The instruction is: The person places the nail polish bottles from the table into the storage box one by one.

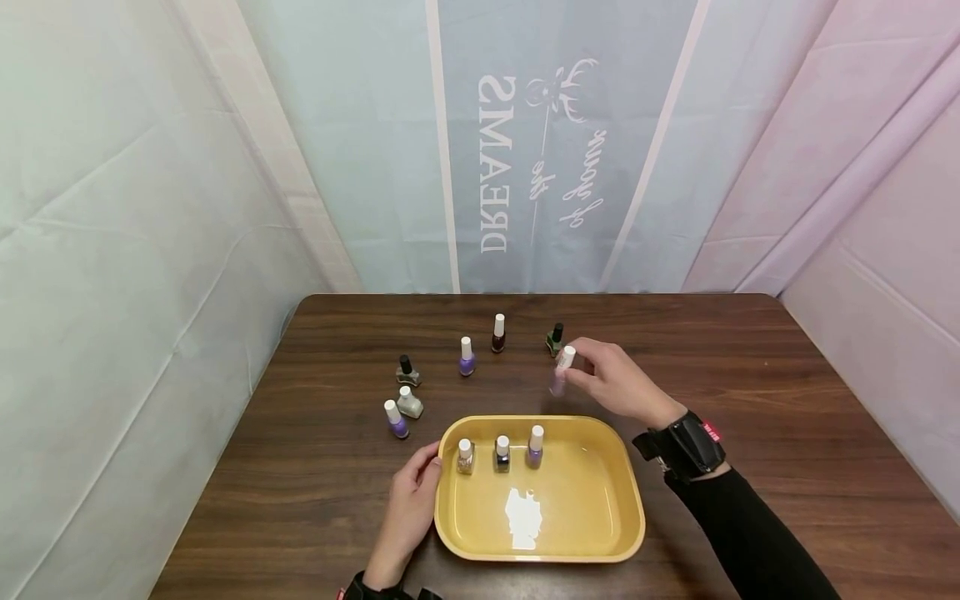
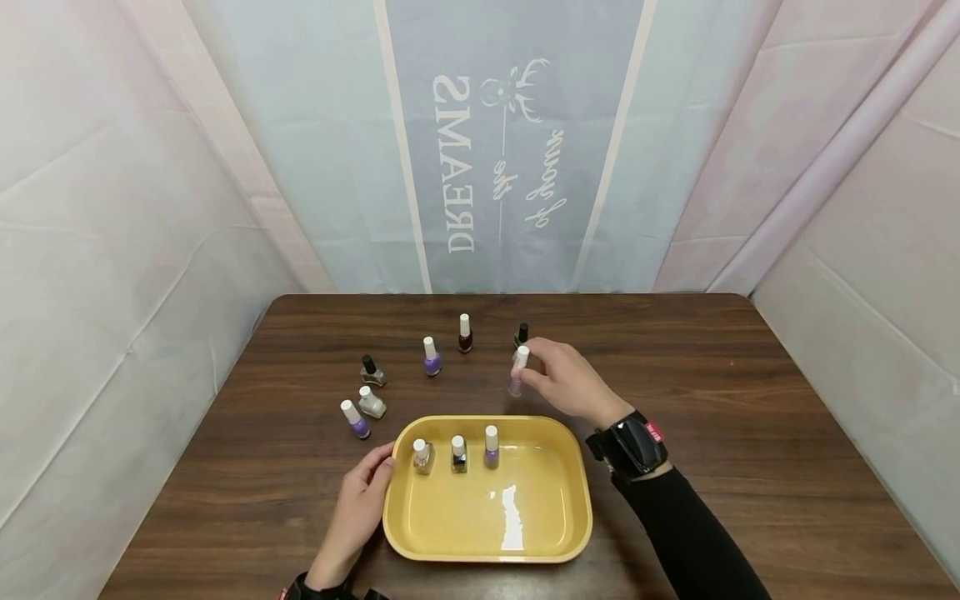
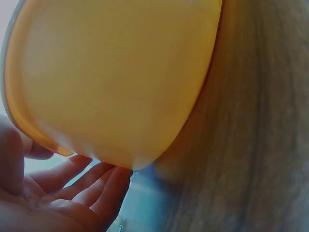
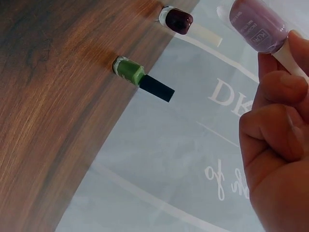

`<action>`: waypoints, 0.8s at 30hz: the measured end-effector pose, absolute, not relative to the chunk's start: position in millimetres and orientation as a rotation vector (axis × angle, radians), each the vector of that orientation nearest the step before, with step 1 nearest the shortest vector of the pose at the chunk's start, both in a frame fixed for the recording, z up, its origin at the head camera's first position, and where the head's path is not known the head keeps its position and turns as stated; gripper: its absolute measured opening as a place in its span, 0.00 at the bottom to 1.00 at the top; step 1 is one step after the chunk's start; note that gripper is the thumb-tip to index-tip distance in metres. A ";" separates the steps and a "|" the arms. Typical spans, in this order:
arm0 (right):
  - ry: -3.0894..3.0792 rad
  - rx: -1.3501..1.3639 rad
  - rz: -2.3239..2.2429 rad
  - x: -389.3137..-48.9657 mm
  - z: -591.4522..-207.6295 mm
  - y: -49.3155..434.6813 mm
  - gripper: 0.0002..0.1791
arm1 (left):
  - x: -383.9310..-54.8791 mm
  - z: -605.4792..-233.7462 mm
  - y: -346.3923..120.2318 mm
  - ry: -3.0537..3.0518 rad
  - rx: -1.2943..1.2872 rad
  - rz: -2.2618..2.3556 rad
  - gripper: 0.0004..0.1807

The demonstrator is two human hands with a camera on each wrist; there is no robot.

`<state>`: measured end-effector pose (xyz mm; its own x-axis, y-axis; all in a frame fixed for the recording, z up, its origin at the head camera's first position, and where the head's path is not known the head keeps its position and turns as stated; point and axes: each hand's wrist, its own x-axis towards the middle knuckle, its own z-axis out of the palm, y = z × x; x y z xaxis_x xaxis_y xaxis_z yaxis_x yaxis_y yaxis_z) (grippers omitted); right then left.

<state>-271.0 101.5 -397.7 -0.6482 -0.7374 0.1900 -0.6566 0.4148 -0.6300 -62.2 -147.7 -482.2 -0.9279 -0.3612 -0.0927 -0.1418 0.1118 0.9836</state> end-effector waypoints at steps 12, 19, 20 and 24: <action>2.527 -1.294 -1.061 -261.8 -399.9 107.7 0.03 | -62.6 -483.4 -148.5 -2.226 0.493 -1.906 0.19; 2.545 -1.308 -1.053 -254.3 -398.4 109.4 0.03 | -62.8 -483.6 -148.7 -2.234 0.493 -1.891 0.19; 2.554 -1.305 -1.047 -253.4 -398.3 109.8 0.03 | -62.9 -483.6 -148.7 -2.234 0.494 -1.892 0.19; 2.556 -1.296 -1.038 -250.4 -398.3 111.2 0.04 | -63.1 -483.5 -148.6 -2.232 0.495 -1.897 0.19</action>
<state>-250.4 111.2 -398.3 -0.6351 -0.7431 0.2106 -0.6796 0.4080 -0.6096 -63.1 -148.6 -483.5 -0.9303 -0.3571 -0.0840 -0.1404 0.1350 0.9809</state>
